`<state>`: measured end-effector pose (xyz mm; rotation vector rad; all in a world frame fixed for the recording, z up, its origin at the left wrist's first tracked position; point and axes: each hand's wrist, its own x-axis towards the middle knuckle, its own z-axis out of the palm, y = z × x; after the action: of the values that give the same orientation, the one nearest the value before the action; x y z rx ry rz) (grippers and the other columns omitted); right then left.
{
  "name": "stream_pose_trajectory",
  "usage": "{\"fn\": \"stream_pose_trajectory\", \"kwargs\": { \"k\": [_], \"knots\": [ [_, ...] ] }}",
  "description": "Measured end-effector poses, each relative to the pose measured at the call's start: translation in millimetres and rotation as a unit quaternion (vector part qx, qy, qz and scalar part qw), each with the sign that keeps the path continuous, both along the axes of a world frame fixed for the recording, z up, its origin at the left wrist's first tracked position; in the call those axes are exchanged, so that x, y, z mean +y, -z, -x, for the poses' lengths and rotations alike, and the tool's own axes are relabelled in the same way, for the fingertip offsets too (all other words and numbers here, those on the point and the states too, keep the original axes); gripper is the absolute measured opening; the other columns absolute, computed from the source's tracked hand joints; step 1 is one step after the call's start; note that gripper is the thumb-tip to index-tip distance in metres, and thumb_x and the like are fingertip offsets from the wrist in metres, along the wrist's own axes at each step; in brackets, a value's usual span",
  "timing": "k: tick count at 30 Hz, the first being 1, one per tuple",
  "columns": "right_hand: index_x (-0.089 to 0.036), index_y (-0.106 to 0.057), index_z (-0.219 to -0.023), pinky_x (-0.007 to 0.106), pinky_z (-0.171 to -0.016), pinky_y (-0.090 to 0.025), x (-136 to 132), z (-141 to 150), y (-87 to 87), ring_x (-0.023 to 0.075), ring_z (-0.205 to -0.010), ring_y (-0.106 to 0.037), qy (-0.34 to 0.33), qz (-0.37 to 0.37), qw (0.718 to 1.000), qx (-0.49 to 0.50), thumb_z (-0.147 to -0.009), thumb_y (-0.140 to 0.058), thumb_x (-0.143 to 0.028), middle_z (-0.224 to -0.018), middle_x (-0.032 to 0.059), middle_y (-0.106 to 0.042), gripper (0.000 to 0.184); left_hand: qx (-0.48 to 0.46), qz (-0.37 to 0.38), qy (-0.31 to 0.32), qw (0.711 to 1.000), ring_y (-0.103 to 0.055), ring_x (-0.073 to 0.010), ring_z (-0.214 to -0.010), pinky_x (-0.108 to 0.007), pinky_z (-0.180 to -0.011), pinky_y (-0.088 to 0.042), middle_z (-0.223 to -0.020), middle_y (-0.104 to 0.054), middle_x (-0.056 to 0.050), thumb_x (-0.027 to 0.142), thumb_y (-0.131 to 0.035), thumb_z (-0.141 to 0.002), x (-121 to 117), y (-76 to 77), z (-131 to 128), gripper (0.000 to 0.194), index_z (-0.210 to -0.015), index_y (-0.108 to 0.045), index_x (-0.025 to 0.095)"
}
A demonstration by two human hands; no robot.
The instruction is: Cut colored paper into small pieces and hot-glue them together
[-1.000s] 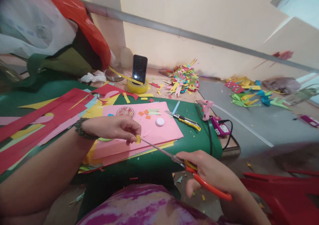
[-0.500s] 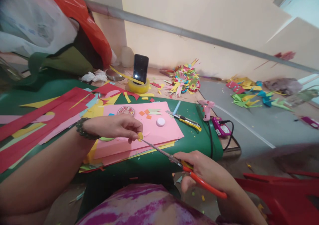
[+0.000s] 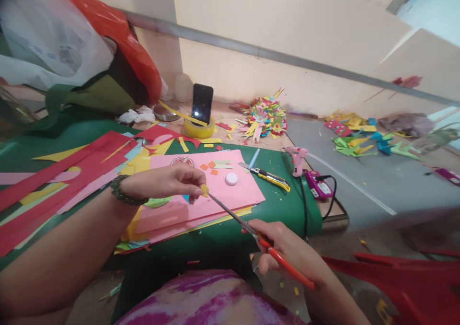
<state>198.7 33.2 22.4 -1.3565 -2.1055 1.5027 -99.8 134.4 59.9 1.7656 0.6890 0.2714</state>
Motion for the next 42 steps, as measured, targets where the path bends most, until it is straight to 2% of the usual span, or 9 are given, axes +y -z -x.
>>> {"fn": "stream_pose_trajectory", "kwargs": {
  "k": [5, 8, 13, 20, 27, 32, 42],
  "knots": [
    [-0.014, -0.064, -0.099, 0.022, -0.047, -0.026, -0.5, 7.2, -12.2, 0.0105, -0.055, -0.039, 0.005, -0.042, 0.999, -0.021, -0.078, -0.054, -0.076, -0.064, -0.0042, -0.042, 0.066, -0.021, 0.009, -0.006, 1.000, -0.056, -0.0104, -0.063, -0.023, -0.062, -0.046, -0.067, -0.060, 0.002, 0.034, -0.062, -0.082, -0.4, 0.7, -0.6, 0.020, -0.075, -0.056, 0.017],
    [-0.015, -0.064, -0.096, 0.022, -0.048, -0.025, 0.6, 6.7, -11.2, 0.0107, -0.056, -0.039, 0.003, -0.038, 0.999, -0.024, -0.078, -0.054, -0.076, -0.064, -0.0039, -0.042, 0.064, -0.024, 0.015, -0.007, 1.000, -0.056, -0.0106, -0.063, -0.023, -0.063, -0.046, -0.067, -0.059, 0.002, 0.034, -0.062, -0.082, -0.6, 0.8, -0.7, 0.020, -0.075, -0.056, 0.016],
    [-0.015, -0.066, -0.097, 0.023, -0.047, -0.025, 4.3, 2.9, -5.1, 0.0100, -0.054, -0.035, -0.014, -0.034, 0.999, -0.016, -0.069, -0.061, -0.079, -0.063, -0.0048, -0.043, 0.070, -0.007, 0.006, 0.000, 1.000, -0.056, -0.0113, -0.063, -0.023, -0.062, -0.045, -0.066, -0.060, 0.001, 0.035, -0.062, -0.082, -1.1, -0.9, -0.9, 0.021, -0.075, -0.056, 0.016],
    [-0.013, -0.065, -0.096, 0.023, -0.046, -0.022, 5.2, 0.2, 0.9, 0.0098, -0.054, -0.030, -0.024, -0.040, 0.999, -0.021, -0.068, -0.054, -0.085, -0.061, -0.0056, -0.039, 0.078, 0.006, 0.004, -0.001, 1.000, -0.057, -0.0121, -0.062, -0.024, -0.063, -0.045, -0.065, -0.060, 0.001, 0.036, -0.061, -0.082, -1.3, 0.6, -1.3, 0.021, -0.076, -0.056, 0.016],
    [-0.013, -0.064, -0.092, 0.023, -0.045, -0.020, 3.9, 1.9, 0.7, 0.0098, -0.052, -0.026, -0.028, -0.043, 0.999, -0.013, -0.067, -0.037, -0.093, -0.055, -0.0063, -0.036, 0.089, 0.010, -0.001, -0.002, 1.000, -0.058, -0.0123, -0.063, -0.024, -0.063, -0.046, -0.065, -0.061, 0.000, 0.035, -0.060, -0.083, -1.2, 4.0, -1.7, 0.020, -0.076, -0.057, 0.016],
    [-0.014, -0.064, -0.088, 0.023, -0.045, -0.021, 3.2, 2.9, 0.0, 0.0098, -0.053, -0.025, -0.021, -0.055, 0.998, -0.029, -0.067, -0.040, -0.092, -0.057, -0.0067, -0.034, 0.084, 0.004, 0.005, -0.005, 1.000, -0.059, -0.0126, -0.062, -0.025, -0.063, -0.047, -0.064, -0.061, 0.000, 0.037, -0.062, -0.082, -1.0, 5.3, -2.1, 0.022, -0.075, -0.057, 0.016],
    [-0.013, -0.065, -0.094, 0.022, -0.045, -0.021, 1.6, 5.9, -3.2, 0.0097, -0.053, -0.024, -0.012, -0.051, 0.998, -0.025, -0.070, -0.048, -0.087, -0.057, -0.0073, -0.031, 0.079, -0.001, 0.007, -0.004, 1.000, -0.059, -0.0119, -0.062, -0.024, -0.063, -0.047, -0.064, -0.060, 0.001, 0.035, -0.062, -0.082, -0.6, 5.8, -2.0, 0.021, -0.073, -0.056, 0.016]
  ]
}}
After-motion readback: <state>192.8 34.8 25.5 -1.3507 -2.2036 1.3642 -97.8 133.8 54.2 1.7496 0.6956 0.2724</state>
